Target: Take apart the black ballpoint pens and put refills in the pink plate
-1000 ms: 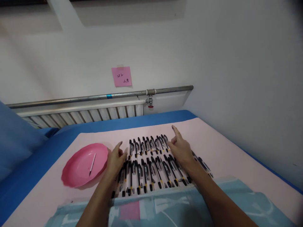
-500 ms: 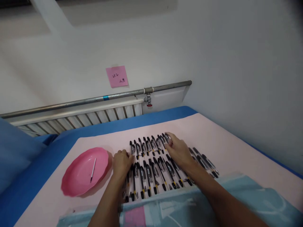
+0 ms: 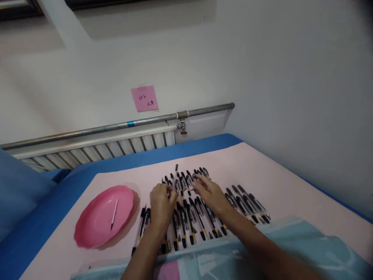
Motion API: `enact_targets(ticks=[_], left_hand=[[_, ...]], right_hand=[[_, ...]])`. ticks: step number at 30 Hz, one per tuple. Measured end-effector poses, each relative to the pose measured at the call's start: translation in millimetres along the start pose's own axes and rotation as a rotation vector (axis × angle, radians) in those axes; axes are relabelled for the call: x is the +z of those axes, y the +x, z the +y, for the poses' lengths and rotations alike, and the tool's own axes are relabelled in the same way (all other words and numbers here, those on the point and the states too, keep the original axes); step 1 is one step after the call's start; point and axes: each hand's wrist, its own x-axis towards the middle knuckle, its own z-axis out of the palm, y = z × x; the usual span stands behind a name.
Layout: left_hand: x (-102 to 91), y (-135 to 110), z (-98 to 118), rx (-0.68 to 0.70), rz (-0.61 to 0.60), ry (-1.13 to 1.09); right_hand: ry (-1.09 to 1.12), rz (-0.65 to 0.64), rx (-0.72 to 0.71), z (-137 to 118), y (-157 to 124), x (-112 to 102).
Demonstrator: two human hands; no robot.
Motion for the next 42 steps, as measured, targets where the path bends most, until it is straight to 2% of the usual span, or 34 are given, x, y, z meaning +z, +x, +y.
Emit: enact_targets(ticks=[2, 4, 7, 9, 11, 13, 16, 20, 25, 32, 37, 42], left_hand=[[4.9, -13, 21, 0.148, 0.013, -0.053], [8.4, -23, 36, 0.270, 0.009, -0.076], [9.0, -22, 34, 0.352, -0.043, -0.129], [6.9, -13, 17, 0.258, -0.065, -0.127], [4.5, 0, -4, 0.053, -0.063, -0.039], [2.7, 9, -22, -0.116, -0.122, 0.053], [1.5, 15, -34, -0.224, -0.239, 0.166], [0.4, 14, -30, -0.267, -0.305, 0.261], [-1.6, 15, -30, -0.281, -0.353, 0.314], [-2.2, 17, -37, -0.289, -0.318, 0.391], [-5.1, 20, -43, -0.363, -0.276, 0.392], [-5.7, 19, -49, -0.297, -0.285, 0.482]], right_hand=[[0.214, -0.052, 0.104, -5, -5, 9], [0.348, -0.029, 0.170, -9, -8, 14], [0.480, 0.068, 0.206, -10, -7, 14], [0.533, 0.122, 0.217, -9, -4, 11], [0.549, 0.149, 0.220, -6, -1, 9], [0.546, 0.142, 0.214, -4, 1, 7], [0.503, 0.120, 0.227, -5, 0, 7], [0.454, 0.112, 0.260, -8, -1, 8], [0.481, 0.101, 0.223, -3, 1, 9], [0.455, 0.091, 0.210, 1, 2, 10], [0.407, 0.079, 0.184, 0, 0, 9], [0.380, 0.074, 0.166, 0, 0, 9]])
